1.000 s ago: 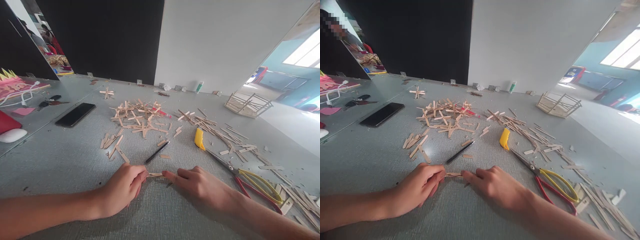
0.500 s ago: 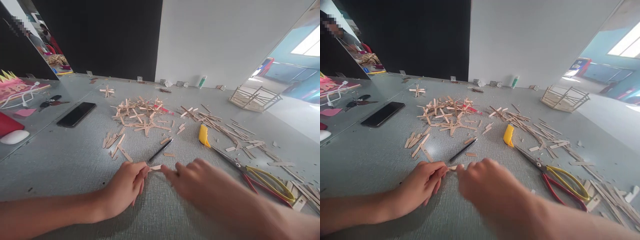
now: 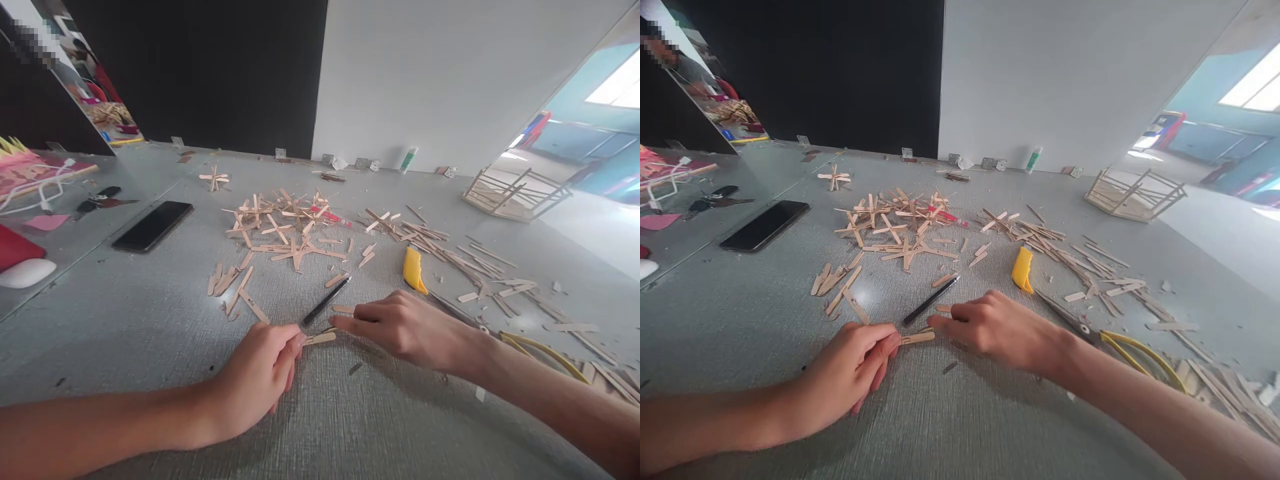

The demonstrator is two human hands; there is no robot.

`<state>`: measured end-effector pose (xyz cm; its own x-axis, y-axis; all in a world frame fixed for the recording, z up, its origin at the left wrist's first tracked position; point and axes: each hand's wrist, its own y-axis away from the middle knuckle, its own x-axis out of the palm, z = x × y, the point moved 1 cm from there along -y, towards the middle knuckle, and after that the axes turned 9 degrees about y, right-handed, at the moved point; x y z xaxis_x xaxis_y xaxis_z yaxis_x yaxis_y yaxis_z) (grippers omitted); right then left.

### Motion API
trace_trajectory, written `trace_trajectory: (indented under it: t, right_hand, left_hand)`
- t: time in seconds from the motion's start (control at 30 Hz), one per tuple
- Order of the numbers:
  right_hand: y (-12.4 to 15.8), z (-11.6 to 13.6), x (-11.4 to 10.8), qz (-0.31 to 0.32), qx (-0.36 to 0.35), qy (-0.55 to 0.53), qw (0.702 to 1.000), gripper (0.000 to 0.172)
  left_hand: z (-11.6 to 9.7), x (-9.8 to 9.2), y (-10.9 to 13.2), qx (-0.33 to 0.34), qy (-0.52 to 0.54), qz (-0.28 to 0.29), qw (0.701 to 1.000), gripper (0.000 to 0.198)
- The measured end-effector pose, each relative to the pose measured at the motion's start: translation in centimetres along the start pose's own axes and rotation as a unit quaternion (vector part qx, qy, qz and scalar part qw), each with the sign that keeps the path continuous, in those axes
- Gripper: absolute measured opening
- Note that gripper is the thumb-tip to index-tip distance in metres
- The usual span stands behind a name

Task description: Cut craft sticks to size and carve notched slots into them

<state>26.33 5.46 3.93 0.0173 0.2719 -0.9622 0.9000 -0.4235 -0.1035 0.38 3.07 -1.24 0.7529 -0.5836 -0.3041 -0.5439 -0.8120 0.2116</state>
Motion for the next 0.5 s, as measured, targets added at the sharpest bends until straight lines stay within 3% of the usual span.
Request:
trace_trajectory:
  t: [0.17, 0.23, 0.3, 0.4, 0.5]
  right_hand:
    - [-1.3, 5.5, -3.4, 0.012, 0.056, 0.153, 0.987, 0.032]
    - [-1.8, 8.3, -4.0, 0.015, 0.131, 0.190, 0.973, 0.033]
    - [-2.0, 10.0, -4.0, 0.026, 0.153, 0.215, 0.964, 0.029]
    - [-1.4, 9.2, -2.9, 0.033, 0.129, 0.197, 0.971, 0.033]
    - [0.2, 5.2, -0.6, 0.028, 0.073, 0.100, 0.992, 0.040]
  left_hand:
    - [0.4, 0.0, -0.1, 0.020, -0.008, 0.011, 1.000, 0.037]
    - [0.5, 0.0, -0.1, 0.027, -0.012, 0.011, 0.999, 0.042]
    - [0.6, 0.0, -0.1, 0.029, -0.012, 0.008, 0.999, 0.045]
    - [0.7, 0.0, 0.0, 0.019, -0.012, 0.003, 1.000, 0.045]
    - [0.6, -0.1, 0.1, 0.012, -0.016, 0.013, 1.000, 0.035]
